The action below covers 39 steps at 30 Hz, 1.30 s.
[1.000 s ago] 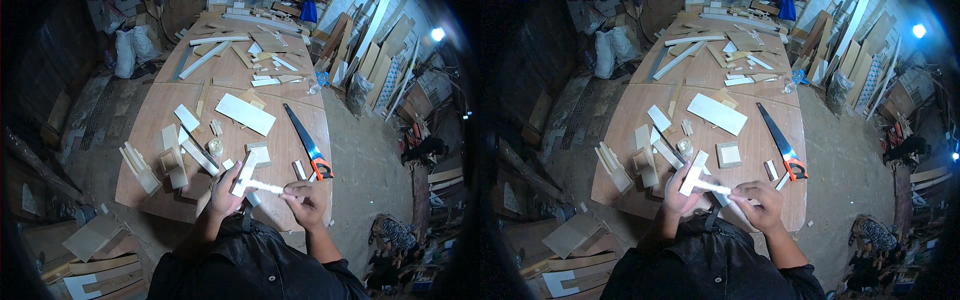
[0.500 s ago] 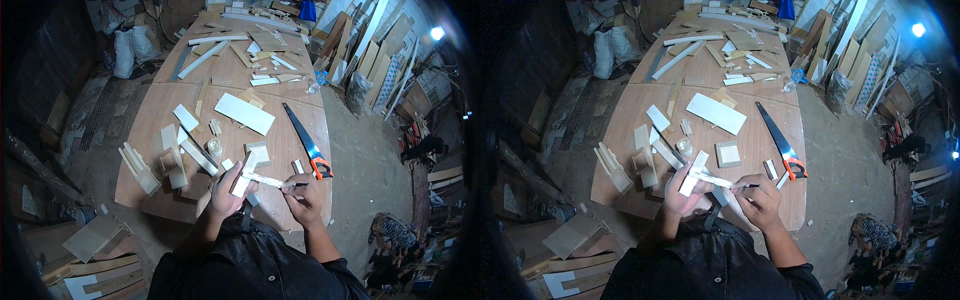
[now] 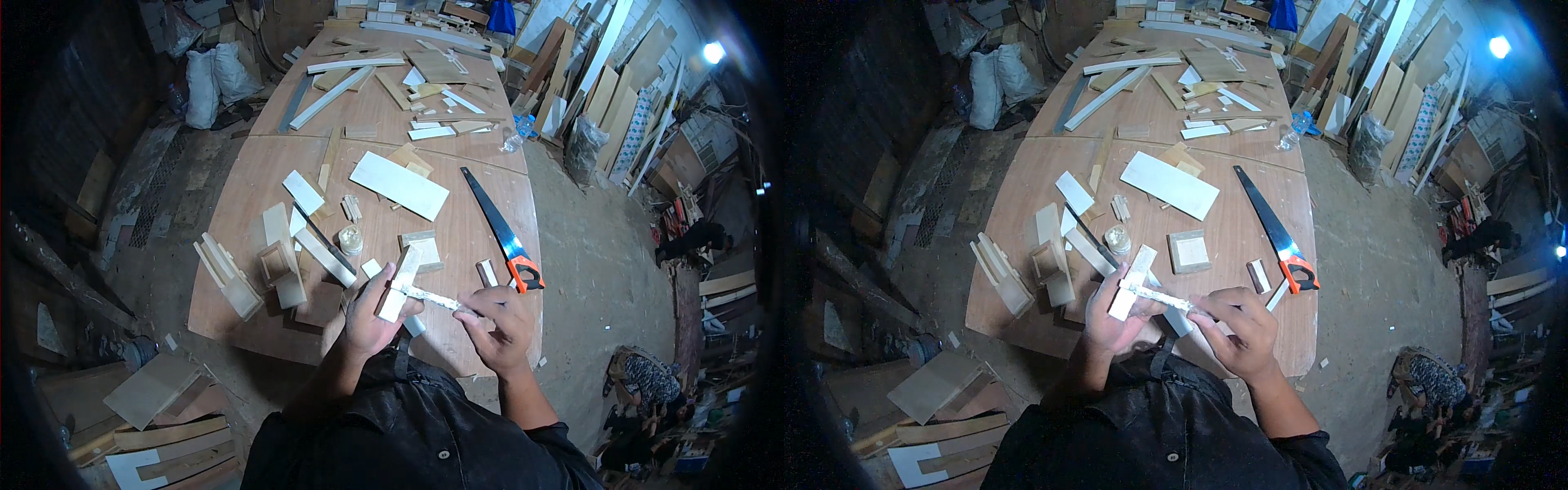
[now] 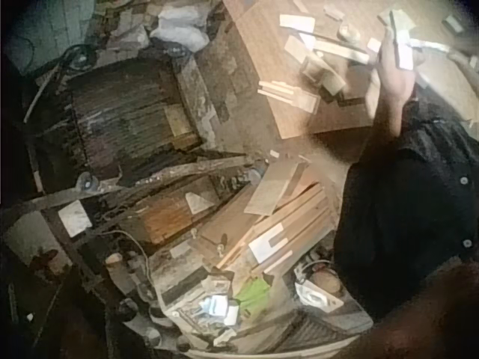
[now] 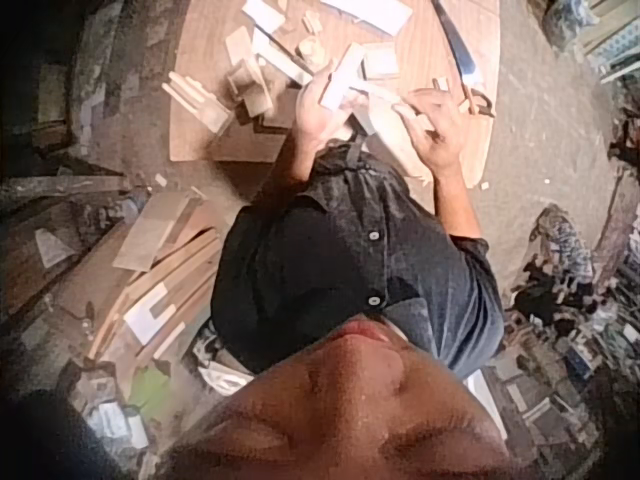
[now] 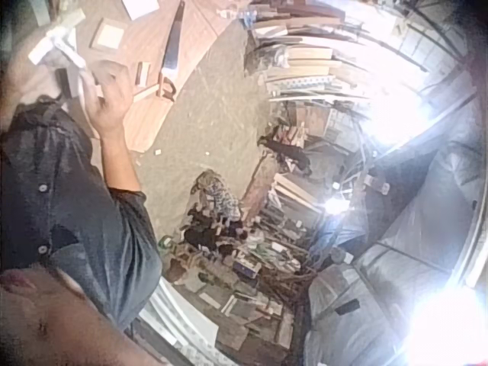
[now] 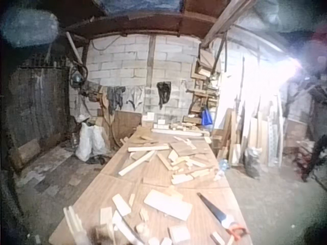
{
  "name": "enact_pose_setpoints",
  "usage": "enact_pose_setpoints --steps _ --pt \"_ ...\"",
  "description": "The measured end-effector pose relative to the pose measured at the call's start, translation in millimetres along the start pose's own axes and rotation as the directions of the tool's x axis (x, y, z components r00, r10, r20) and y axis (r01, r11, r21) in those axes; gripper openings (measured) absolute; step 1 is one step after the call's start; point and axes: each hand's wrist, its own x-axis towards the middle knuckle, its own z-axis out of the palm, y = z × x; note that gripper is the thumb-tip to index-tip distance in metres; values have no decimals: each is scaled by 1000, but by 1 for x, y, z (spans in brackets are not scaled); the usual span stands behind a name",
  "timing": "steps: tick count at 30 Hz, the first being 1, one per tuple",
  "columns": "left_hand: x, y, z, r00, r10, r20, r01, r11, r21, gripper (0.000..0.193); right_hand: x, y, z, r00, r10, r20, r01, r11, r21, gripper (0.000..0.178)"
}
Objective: The person applies glue to the edges of small wooden pieces using a brush and then presses the pieces together to assemble a small wooden box on a workshop table.
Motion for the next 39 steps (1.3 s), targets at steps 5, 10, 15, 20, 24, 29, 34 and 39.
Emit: enact_pose_setpoints --steps 5,10,15,20,24,29,34,39 --pt "6 -3 -16 945 64 322 -60 998 -23 34 2 5 0 1000 -28 -2 28 998 -65 26" --pt "1 -5 3 986 -14 -168 12 1000 -15 39 0 3 -4 998 -65 -6 65 998 11 26" --pt "4 1 -2 996 -27 91 25 1000 18 38 2 13 -4 998 -57 21 58 998 -31 25" --pt "13 -5 -20 895 50 444 -55 998 -1 37 3 7 -10 990 -139 32 137 990 45 21" --pt "5 -1 2 991 -31 129 35 999 -27 39 -3 14 -8 981 -146 126 143 989 28 21" --pt "15 -3 -24 850 23 527 -18 1000 -14 33 8 15 -9 999 -43 -30 42 998 -48 23" --pt "3 -2 -3 997 -71 -19 71 997 -17 36 -2 14 -10 980 -152 129 149 988 33 22" --pt "13 -2 -26 871 12 492 -27 999 22 39 2 16 -8 998 -39 -56 35 997 -70 23"
